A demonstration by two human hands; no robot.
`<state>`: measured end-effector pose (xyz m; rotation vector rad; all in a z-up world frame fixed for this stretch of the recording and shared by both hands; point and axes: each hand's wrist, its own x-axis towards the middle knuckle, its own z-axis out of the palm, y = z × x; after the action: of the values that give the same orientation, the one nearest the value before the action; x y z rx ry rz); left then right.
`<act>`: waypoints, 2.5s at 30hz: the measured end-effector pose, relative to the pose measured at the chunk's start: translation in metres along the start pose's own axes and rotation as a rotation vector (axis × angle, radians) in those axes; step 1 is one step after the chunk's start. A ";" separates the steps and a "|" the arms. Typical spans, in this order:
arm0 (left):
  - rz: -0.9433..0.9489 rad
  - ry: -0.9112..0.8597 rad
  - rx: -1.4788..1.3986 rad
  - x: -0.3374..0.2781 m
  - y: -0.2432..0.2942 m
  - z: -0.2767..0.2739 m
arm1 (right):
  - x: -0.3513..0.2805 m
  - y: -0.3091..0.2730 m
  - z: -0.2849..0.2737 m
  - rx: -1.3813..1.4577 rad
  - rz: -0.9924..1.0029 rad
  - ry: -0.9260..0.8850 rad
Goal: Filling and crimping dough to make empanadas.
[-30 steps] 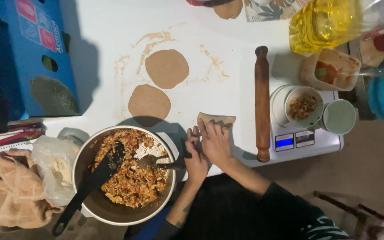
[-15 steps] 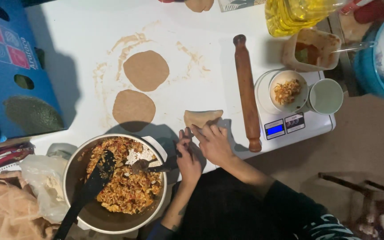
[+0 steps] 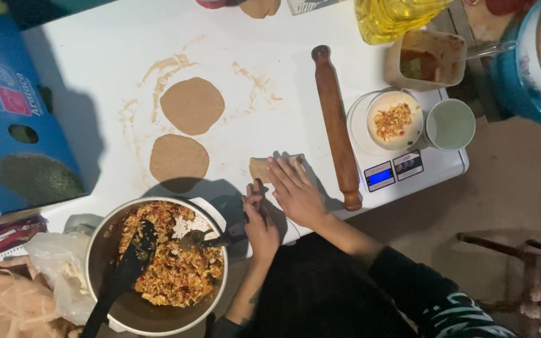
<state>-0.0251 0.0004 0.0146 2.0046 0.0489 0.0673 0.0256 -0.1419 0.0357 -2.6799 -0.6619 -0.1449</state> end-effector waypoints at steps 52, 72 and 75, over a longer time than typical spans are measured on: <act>0.053 -0.125 0.066 0.002 0.011 0.000 | -0.047 0.015 0.004 -0.077 0.250 0.008; -0.022 -0.082 0.092 0.010 0.017 0.009 | -0.024 0.028 -0.009 -0.038 0.335 0.091; 0.018 -0.066 0.121 0.013 0.021 0.009 | -0.022 0.031 -0.009 -0.041 0.303 0.134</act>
<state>-0.0112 -0.0158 0.0304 2.1264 -0.0074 0.0103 0.0205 -0.1799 0.0297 -2.7410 -0.2108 -0.2553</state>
